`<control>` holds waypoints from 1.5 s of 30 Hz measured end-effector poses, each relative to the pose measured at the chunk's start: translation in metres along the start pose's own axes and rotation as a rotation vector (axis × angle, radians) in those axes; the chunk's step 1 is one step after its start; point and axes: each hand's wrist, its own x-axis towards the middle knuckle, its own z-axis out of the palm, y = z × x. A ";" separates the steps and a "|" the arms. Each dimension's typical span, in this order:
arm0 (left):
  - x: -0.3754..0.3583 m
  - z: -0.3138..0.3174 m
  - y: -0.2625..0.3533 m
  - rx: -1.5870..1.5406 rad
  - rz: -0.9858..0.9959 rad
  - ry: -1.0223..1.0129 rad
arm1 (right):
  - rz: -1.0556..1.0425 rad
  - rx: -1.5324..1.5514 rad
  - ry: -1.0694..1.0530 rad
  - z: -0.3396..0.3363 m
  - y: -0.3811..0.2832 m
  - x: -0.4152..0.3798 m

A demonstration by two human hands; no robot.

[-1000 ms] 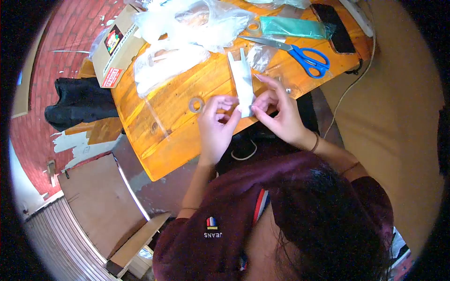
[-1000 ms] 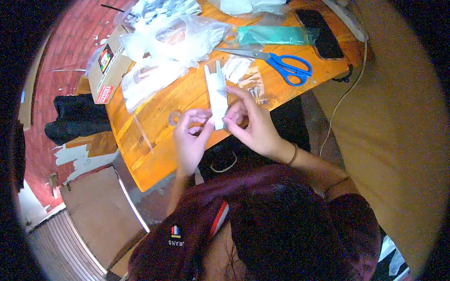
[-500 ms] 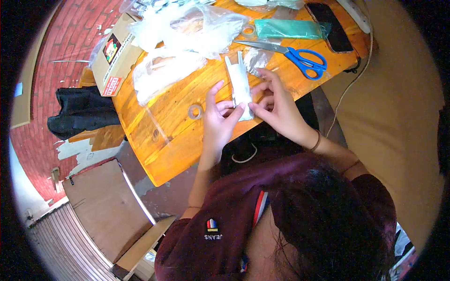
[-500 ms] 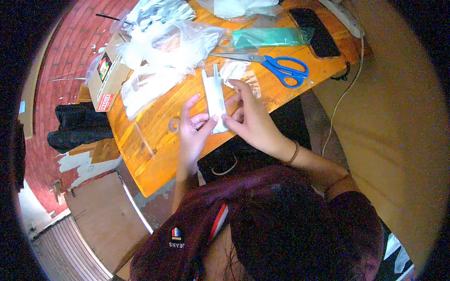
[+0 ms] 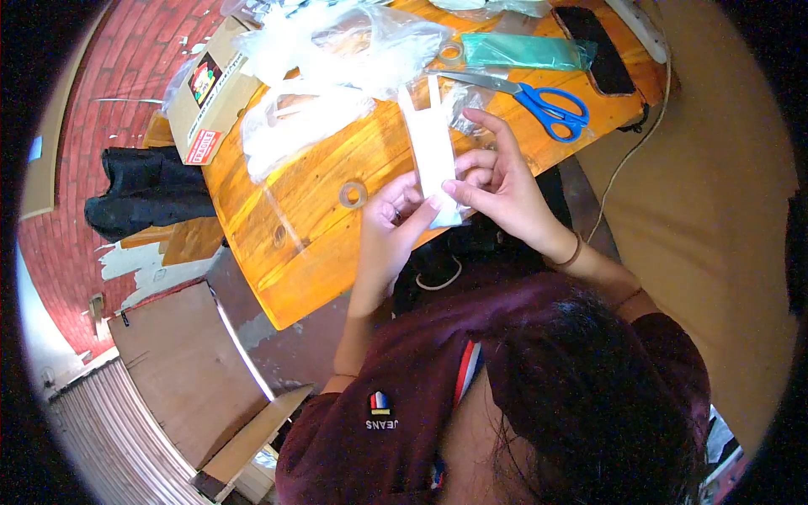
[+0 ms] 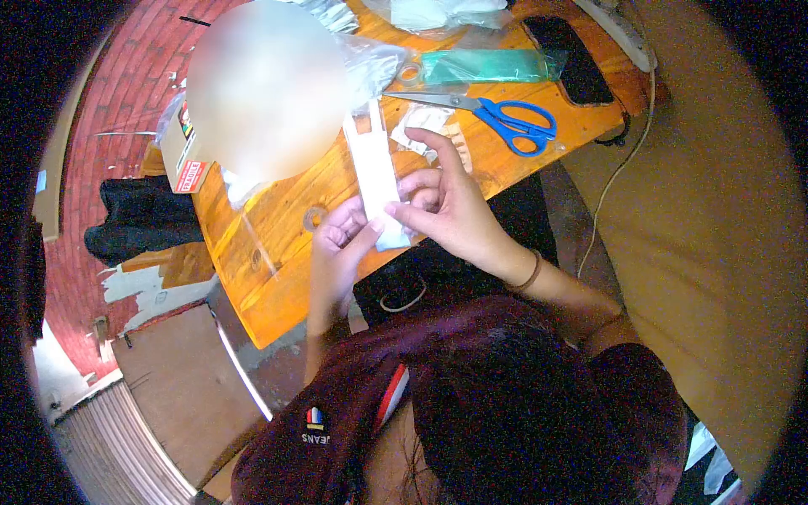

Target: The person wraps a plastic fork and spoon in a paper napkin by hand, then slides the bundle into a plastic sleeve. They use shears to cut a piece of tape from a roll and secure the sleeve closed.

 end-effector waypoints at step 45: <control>-0.006 0.006 0.007 0.047 0.102 -0.023 | -0.474 -0.618 0.129 0.003 -0.034 0.010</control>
